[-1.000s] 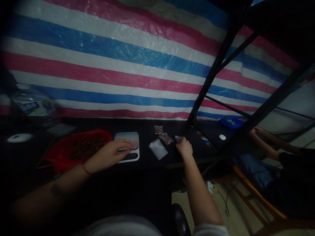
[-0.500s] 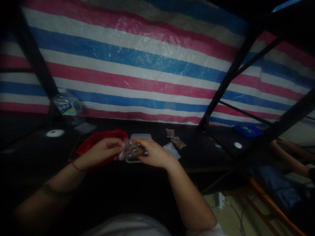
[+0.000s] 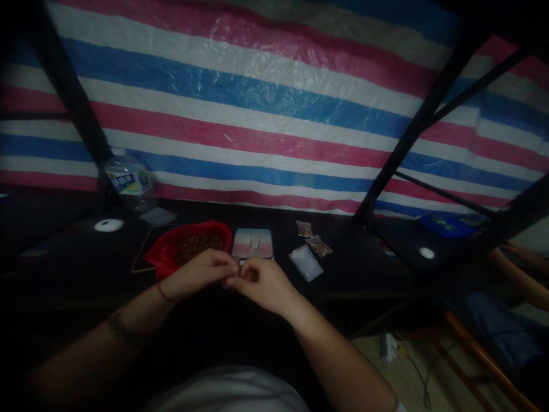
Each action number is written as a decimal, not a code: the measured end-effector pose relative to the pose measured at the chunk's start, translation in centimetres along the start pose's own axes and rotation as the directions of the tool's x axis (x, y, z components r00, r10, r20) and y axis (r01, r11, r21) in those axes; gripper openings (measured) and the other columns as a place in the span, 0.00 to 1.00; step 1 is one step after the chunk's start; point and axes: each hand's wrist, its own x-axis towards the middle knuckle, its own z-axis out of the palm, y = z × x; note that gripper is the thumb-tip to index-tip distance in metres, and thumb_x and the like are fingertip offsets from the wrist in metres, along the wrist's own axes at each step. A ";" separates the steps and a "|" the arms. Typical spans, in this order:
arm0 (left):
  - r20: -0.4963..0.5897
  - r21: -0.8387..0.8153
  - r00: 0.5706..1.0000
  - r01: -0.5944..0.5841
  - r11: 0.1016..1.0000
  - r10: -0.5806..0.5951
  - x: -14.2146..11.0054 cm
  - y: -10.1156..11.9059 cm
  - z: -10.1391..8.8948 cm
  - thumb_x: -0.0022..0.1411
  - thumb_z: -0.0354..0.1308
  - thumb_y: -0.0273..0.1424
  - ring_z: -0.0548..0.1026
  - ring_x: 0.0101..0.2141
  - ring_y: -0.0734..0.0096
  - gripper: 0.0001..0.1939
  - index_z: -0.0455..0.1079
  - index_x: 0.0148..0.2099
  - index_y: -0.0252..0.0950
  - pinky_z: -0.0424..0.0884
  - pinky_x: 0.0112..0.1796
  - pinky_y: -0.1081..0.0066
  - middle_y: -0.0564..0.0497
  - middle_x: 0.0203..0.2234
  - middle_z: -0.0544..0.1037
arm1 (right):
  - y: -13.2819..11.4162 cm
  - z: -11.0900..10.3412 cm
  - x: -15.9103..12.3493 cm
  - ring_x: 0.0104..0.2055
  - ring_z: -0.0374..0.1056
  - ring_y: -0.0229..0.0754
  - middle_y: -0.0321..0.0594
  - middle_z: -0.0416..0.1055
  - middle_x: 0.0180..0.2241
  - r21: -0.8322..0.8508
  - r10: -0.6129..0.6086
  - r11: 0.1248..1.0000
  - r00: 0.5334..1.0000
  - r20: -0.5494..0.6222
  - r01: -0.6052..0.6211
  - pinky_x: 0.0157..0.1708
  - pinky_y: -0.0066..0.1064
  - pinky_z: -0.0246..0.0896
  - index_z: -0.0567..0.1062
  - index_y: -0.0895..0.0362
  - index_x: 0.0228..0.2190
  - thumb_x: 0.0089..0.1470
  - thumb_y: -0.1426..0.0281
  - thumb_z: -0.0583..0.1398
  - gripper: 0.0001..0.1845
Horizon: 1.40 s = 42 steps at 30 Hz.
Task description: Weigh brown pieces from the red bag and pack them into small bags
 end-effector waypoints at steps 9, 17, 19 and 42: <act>0.093 0.061 0.996 -0.010 0.998 0.004 -0.1 -0.3 0.9 0.56 0.57 0.39 0.69 0.20 0.77 0.15 0.72 0.27 0.33 0.64 0.25 0.77 0.53 0.17 0.73 | 2.0 -1.0 0.5 0.23 0.60 0.32 0.34 0.68 0.21 0.256 -0.018 0.965 0.952 0.304 -0.063 0.24 0.23 0.52 0.74 0.60 0.23 0.52 0.63 0.60 0.13; -0.059 0.198 0.997 0.063 0.978 -0.053 0.5 -1.7 1.4 0.51 0.52 0.31 0.69 0.18 0.76 0.09 0.66 0.21 0.33 0.60 0.21 0.78 0.55 0.14 0.69 | 2.2 -0.5 1.1 0.18 0.49 0.30 0.29 0.52 0.13 -0.007 0.037 0.999 0.995 0.093 -0.037 0.20 0.24 0.41 0.66 0.59 0.12 0.46 0.73 0.55 0.14; -0.138 0.241 0.986 0.126 0.962 -0.094 0.7 -2.1 1.3 0.50 0.50 0.30 0.68 0.17 0.75 0.10 0.65 0.20 0.34 0.58 0.20 0.77 0.55 0.13 0.67 | 2.4 -0.4 1.3 0.17 0.45 0.30 0.29 0.46 0.12 -0.118 0.079 0.990 0.996 -0.030 -0.082 0.20 0.26 0.38 0.61 0.58 0.10 0.45 0.74 0.55 0.16; -0.512 0.550 0.840 0.157 0.820 0.182 -2.6 1.3 -9.6 0.57 0.52 0.44 0.67 0.21 0.75 0.20 0.70 0.24 0.33 0.59 0.22 0.77 0.54 0.17 0.71 | 2.3 3.1 5.2 0.30 0.70 0.35 0.34 0.73 0.32 0.907 0.238 0.345 0.957 0.164 -0.242 0.27 0.25 0.66 0.68 0.55 0.37 0.37 0.68 0.70 0.24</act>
